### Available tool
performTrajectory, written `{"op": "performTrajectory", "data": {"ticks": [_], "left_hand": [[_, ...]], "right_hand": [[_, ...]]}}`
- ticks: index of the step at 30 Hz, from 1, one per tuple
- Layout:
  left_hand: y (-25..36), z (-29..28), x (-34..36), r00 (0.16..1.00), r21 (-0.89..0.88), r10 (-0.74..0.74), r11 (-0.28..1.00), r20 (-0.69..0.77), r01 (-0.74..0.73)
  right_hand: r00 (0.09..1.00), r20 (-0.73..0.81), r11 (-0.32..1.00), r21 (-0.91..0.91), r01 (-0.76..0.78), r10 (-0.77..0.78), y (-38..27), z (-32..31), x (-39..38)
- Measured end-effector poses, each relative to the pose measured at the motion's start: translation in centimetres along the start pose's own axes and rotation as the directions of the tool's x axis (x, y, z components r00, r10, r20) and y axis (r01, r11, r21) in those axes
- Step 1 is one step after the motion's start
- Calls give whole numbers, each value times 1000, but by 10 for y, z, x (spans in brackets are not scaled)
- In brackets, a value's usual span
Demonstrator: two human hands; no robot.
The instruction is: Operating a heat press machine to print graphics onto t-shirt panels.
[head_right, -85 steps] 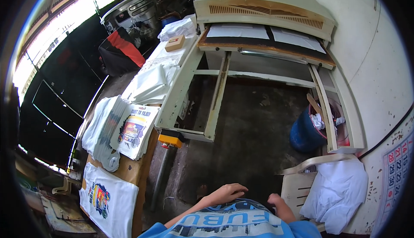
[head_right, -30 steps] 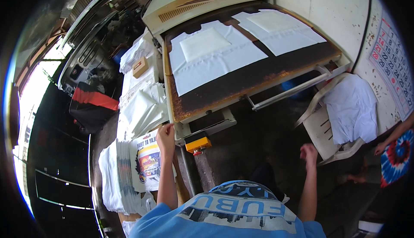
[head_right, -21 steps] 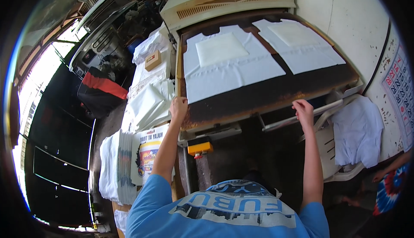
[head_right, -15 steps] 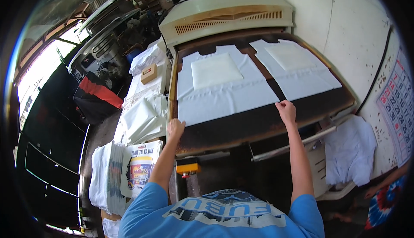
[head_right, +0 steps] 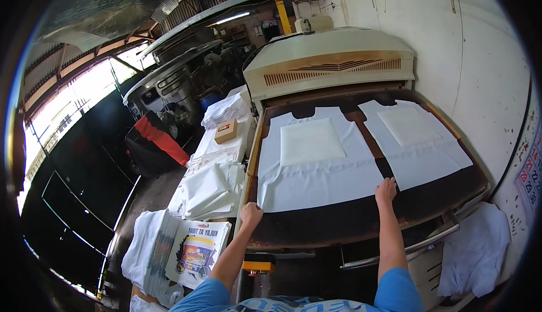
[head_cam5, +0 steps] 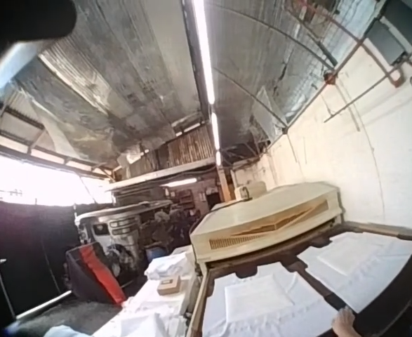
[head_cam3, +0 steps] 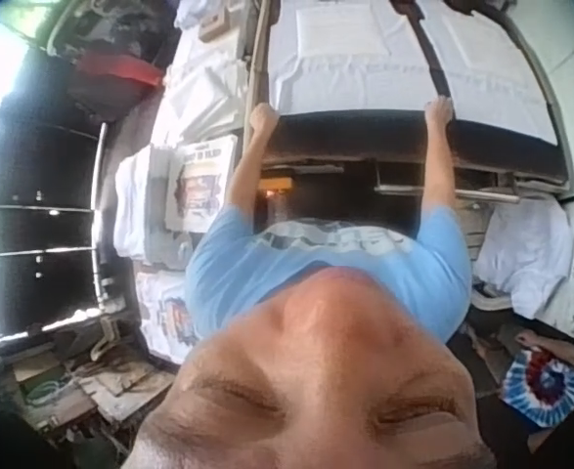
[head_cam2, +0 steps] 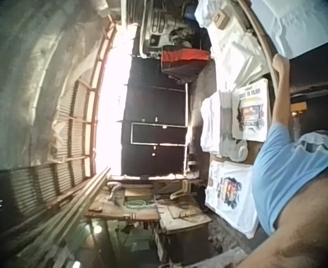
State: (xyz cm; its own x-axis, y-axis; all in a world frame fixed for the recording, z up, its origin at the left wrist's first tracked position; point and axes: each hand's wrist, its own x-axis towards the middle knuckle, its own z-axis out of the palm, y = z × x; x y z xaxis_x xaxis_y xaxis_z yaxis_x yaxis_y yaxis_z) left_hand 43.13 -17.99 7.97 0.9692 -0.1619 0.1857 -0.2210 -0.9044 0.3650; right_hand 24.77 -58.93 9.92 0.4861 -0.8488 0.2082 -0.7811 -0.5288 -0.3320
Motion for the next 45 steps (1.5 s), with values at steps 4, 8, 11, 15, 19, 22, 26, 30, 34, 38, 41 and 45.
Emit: {"op": "performTrajectory", "data": {"ticks": [4, 8, 11, 15, 19, 22, 26, 30, 34, 38, 41, 45], "left_hand": [[4, -19, -6, 999, -129, 17, 991, -36, -22], [6, -50, -17, 997, -139, 29, 989, -77, -40], [-2, -78, -36, 999, -237, 45, 970, -15, -48], [-56, -112, -97, 992, -254, 121, 961, 44, -106], [-85, -149, -174, 942, -330, 51, 942, 332, 66], [-112, -140, -199, 913, -515, 59, 840, 403, 173], [-96, -143, -189, 959, -611, 114, 788, 260, 72], [-63, -147, -174, 967, -641, 126, 766, 224, 49], [-34, -137, -167, 984, -703, 121, 711, 130, 5], [-10, -127, -169, 993, -720, 87, 694, 79, -3], [7, -123, -175, 999, -727, 10, 685, 53, 31], [0, -127, -192, 994, -658, -107, 750, -21, 67]], "right_hand": [[1000, -12, 999, -42, 27, -27, 14, 18, 14], [998, -6, 996, 60, 69, -69, 14, 9, 8], [989, -121, 969, 219, 111, -86, 38, -8, -8], [976, -197, 914, 373, 158, -88, 61, -73, -99], [989, -120, 876, 463, 138, -92, 109, -99, -180], [994, -34, 872, 477, 111, -108, 131, -118, -217], [995, -82, 883, 460, 96, -66, 146, -146, -212], [952, -216, 879, 380, 287, -217, 131, -139, -170], [926, -250, 882, 310, 354, -284, 112, -115, -111], [934, -132, 930, 121, 347, -332, 112, -71, -38], [937, -98, 935, 87, 344, -335, 118, -40, 12], [955, -37, 952, 66, 298, -296, 117, -9, 51]]}}
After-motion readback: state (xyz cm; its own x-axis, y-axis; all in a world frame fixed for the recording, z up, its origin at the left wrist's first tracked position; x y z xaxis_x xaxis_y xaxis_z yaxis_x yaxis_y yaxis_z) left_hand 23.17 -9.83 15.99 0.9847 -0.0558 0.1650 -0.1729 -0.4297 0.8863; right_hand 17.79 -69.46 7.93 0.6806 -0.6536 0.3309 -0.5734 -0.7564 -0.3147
